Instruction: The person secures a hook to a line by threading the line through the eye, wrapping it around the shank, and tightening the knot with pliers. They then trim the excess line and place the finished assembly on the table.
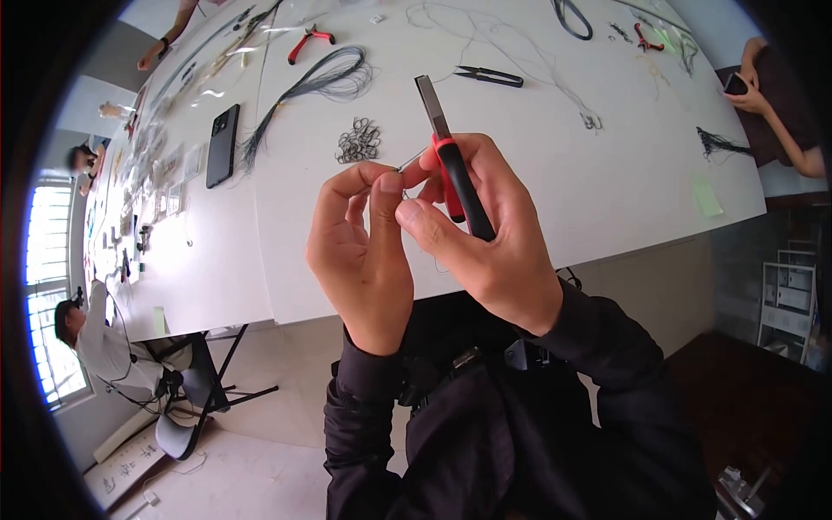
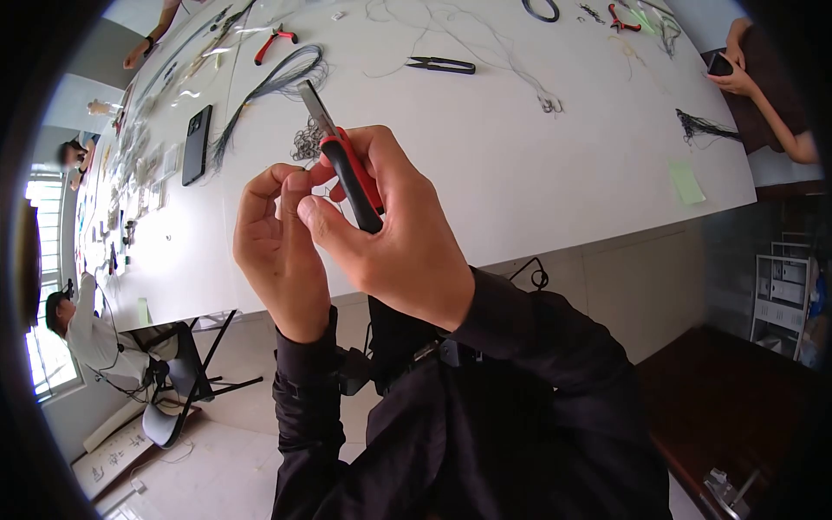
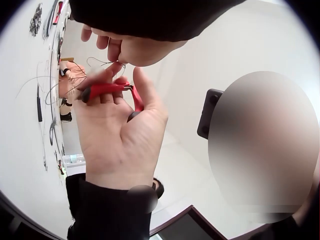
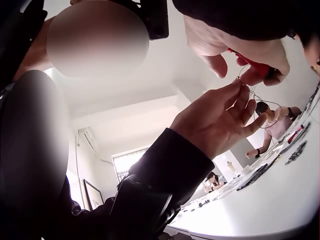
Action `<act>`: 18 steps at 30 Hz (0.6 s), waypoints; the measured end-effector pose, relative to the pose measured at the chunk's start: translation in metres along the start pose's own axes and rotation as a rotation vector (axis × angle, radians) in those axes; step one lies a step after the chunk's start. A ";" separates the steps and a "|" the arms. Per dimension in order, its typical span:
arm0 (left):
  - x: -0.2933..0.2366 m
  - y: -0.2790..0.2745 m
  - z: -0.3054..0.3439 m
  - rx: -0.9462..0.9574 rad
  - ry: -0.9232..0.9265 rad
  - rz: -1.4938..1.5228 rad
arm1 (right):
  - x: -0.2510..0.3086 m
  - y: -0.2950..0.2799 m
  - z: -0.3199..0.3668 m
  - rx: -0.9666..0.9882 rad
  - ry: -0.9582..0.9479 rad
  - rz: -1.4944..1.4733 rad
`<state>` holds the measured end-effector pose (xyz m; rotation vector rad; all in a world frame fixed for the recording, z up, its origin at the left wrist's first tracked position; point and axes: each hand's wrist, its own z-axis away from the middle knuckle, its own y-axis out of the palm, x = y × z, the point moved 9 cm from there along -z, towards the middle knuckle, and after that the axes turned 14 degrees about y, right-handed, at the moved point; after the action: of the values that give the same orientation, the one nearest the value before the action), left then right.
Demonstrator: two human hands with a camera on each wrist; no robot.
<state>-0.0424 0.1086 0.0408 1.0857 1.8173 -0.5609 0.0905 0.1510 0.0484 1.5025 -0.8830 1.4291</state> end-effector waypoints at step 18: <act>0.037 -0.032 -0.015 -0.100 -0.071 0.137 | 0.012 -0.025 0.024 0.414 0.304 -0.224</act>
<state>-0.0847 0.1197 0.0132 1.0984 1.6775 -0.4178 0.1241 0.1391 0.0580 1.5623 -0.2322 1.6785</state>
